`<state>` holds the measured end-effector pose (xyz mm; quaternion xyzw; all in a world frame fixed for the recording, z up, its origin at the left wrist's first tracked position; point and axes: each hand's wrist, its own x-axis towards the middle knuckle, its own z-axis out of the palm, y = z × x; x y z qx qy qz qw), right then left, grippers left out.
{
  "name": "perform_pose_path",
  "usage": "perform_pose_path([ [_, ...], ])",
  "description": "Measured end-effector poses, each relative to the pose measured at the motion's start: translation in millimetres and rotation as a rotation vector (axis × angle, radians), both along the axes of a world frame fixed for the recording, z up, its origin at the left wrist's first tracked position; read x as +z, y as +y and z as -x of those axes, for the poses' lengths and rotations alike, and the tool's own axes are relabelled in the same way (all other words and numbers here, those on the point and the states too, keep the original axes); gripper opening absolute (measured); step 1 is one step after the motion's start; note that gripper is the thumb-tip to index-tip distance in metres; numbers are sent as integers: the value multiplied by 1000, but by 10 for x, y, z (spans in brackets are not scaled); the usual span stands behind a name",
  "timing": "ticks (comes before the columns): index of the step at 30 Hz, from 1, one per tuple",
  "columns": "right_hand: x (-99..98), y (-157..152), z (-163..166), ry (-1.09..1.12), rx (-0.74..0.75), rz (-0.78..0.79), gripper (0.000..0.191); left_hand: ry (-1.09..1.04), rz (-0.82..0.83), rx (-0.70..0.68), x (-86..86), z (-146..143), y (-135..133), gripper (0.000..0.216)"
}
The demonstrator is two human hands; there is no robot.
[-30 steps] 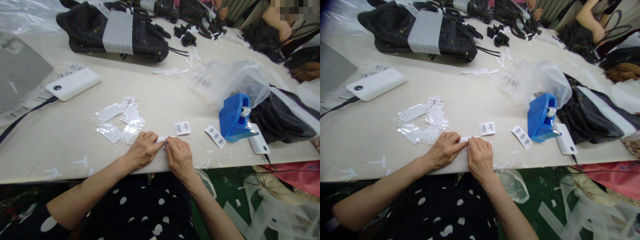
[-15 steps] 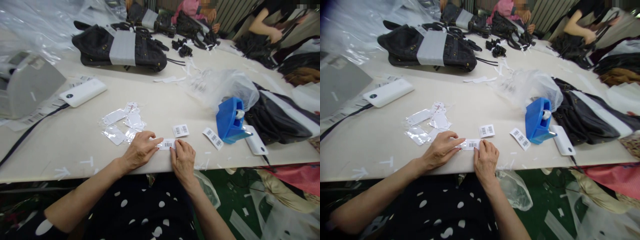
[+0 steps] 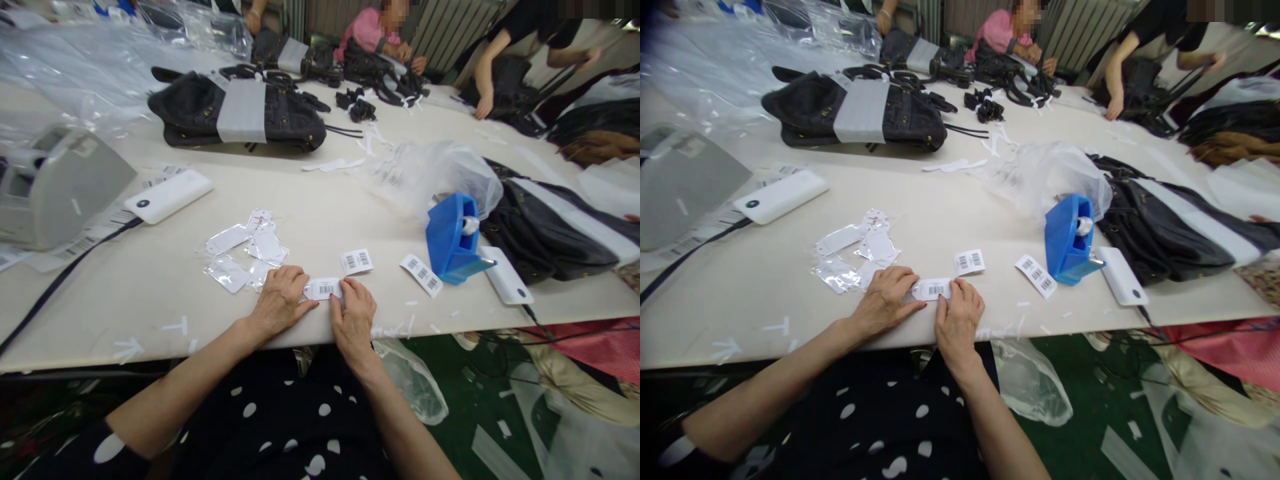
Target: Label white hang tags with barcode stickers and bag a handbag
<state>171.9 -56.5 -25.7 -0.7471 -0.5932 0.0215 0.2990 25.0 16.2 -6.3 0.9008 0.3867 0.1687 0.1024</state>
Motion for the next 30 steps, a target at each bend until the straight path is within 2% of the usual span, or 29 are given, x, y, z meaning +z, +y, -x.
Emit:
perform_pose_path([
  [8, -18, -7, -6, 9, 0, 5, 30, 55, 77, -12, 52, -52, 100, 37],
  [16, 61, 41, 143, 104, 54, 47, 28, -24, 148, 15, -10, -119, 112, 28],
  [22, 57, 48, 125, 160, 126, 30, 29, -219, 340, -44, 44, 149, 310, 36],
  [25, 33, 41, 79, 150, 144, -1, 32, -163, 324, -40, 104, 324, 338, 42],
  [30, 56, 84, 49, 34, 240, 19, 38, -68, 228, -181, 145, 359, 236, 36],
])
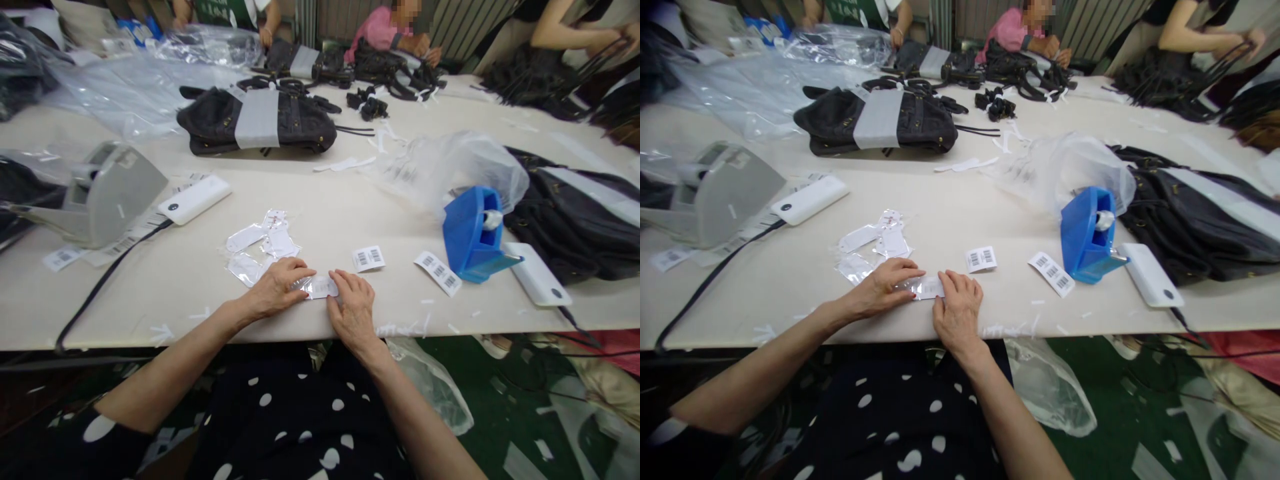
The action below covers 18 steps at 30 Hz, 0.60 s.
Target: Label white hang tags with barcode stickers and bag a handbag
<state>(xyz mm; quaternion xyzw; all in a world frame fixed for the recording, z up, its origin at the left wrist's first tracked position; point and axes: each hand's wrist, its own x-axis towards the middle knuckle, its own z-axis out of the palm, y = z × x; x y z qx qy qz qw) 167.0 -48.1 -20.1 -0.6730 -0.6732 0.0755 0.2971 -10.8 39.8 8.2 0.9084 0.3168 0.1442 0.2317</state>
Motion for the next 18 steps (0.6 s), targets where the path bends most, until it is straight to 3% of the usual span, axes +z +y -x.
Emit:
perform_pose_path([
  [5, 44, 9, -21, -164, 113, 44, 29, 69, -114, -169, -21, -27, 33, 15],
  [11, 30, -13, -66, -237, 155, 36, 31, 76, -198, -272, -34, 3, 113, 17],
  [18, 49, -6, -80, -206, 154, 33, 30, 53, -218, -284, -42, 47, 83, 22],
])
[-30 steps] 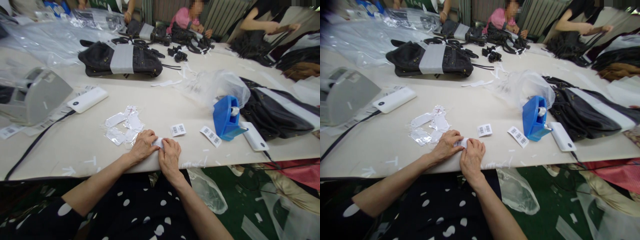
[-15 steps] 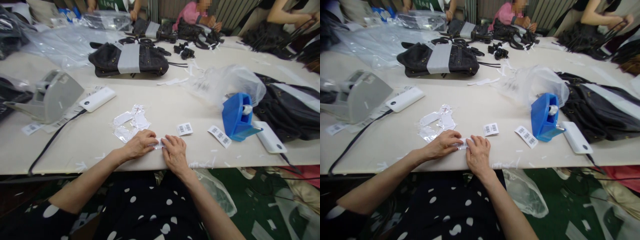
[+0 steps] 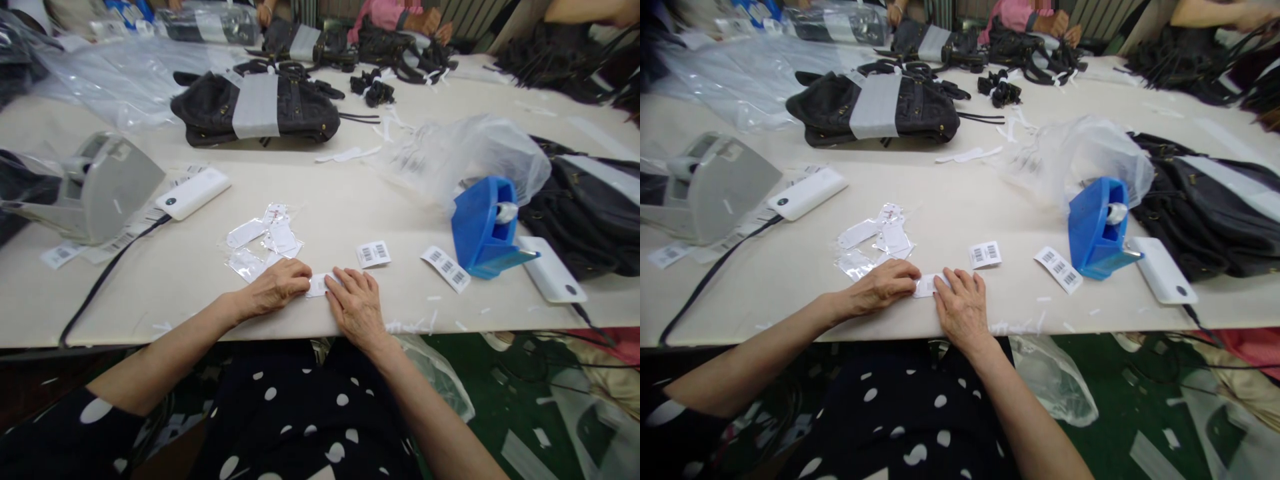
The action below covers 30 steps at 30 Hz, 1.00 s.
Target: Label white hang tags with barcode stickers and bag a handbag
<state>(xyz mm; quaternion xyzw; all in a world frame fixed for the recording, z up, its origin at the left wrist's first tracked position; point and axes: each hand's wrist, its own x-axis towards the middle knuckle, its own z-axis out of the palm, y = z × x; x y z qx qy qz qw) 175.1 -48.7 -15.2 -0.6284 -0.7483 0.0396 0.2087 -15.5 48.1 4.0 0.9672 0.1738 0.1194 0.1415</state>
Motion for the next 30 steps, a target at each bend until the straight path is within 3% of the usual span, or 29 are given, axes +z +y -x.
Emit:
perform_pose_path([
  [10, 21, 86, 270, 113, -200, -10, 22, -5, 11, 27, -66, 31, -21, 24],
  [14, 11, 52, 178, 115, -138, 38, 24, -33, 26, 35, -64, 24, -24, 23],
  [17, -31, -19, 41, 155, -50, 22, 36, -46, 77, 69, -31, 24, -63, 17],
  [20, -76, -88, -25, 165, -69, -25, 41, -37, 103, 173, -9, 26, -145, 35],
  [24, -97, -123, 25, 160, -109, -57, 37, -50, 142, 277, -37, -4, -236, 37],
  [30, -88, -165, 243, 166, -125, -65, 38, -159, 180, 309, -112, -93, -274, 37],
])
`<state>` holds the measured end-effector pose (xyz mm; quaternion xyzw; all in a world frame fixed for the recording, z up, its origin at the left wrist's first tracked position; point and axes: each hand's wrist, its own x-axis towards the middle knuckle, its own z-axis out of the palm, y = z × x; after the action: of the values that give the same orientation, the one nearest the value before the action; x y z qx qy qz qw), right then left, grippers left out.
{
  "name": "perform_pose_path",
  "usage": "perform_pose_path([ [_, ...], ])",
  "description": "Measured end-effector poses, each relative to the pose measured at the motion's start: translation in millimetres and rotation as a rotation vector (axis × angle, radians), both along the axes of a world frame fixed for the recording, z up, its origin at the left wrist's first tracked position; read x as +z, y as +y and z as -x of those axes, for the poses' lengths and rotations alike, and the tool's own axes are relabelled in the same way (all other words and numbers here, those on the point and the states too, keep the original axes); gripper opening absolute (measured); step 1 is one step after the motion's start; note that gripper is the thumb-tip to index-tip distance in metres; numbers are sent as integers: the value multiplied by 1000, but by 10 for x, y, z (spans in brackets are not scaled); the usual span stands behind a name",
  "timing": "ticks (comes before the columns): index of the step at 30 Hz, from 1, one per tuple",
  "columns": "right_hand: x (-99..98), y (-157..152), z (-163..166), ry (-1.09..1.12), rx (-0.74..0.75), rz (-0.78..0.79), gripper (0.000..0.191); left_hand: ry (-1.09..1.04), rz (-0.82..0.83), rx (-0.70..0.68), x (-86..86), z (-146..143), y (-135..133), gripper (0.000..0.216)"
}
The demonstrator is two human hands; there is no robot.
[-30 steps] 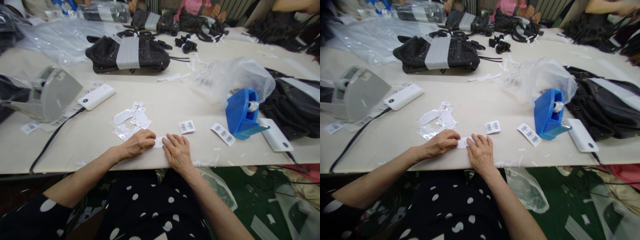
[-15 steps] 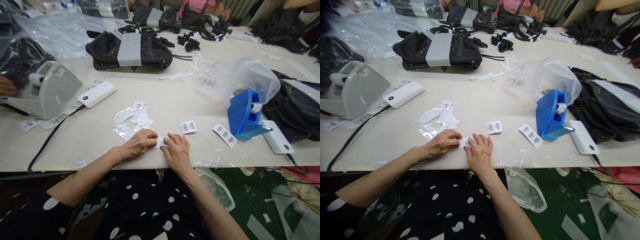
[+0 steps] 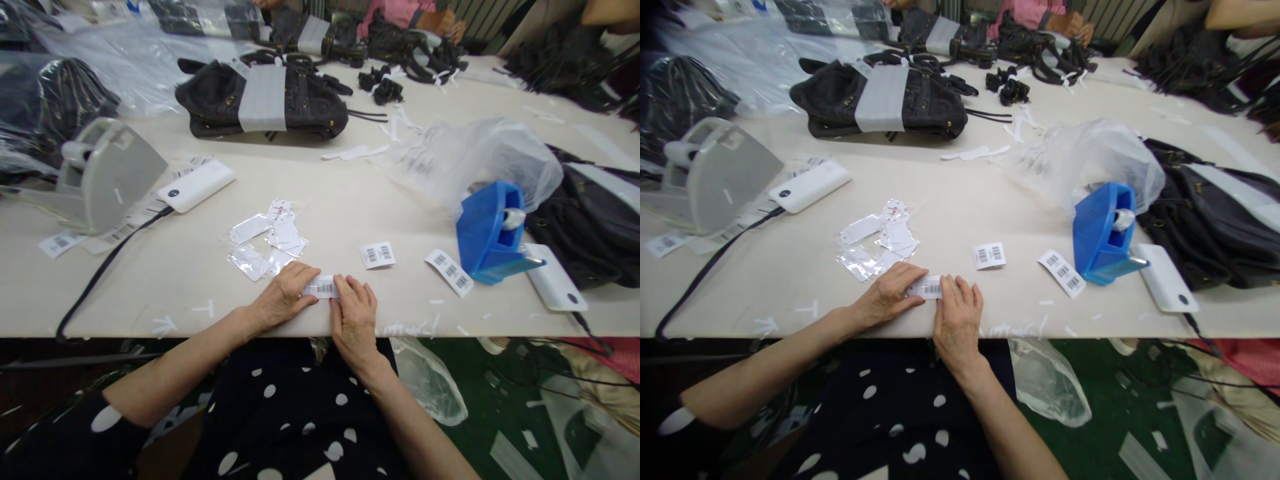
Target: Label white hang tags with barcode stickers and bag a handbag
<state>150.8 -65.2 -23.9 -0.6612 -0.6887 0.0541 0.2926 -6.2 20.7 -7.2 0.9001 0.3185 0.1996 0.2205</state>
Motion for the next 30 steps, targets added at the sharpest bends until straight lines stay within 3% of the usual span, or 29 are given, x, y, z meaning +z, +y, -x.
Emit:
perform_pose_path([
  [12, 2, -29, 81, 162, 84, 41, 58, -79, 25, 16, -94, -77, -74, 43],
  [16, 20, -8, 35, 173, 87, 28, 52, -88, 54, 1, -37, -92, -64, 45],
  [19, 66, 53, -25, 118, 102, 43, 41, -104, 28, 92, 115, 56, -14, 41],
  [23, 156, 193, -42, -43, 174, 115, 43, -55, 4, 267, 266, 399, -1, 33],
  [26, 219, 296, -23, -78, 218, 172, 34, 7, 6, 288, 260, 583, -76, 30],
  [30, 276, 375, -43, -16, 245, 231, 22, 13, 2, 273, 217, 603, -172, 33],
])
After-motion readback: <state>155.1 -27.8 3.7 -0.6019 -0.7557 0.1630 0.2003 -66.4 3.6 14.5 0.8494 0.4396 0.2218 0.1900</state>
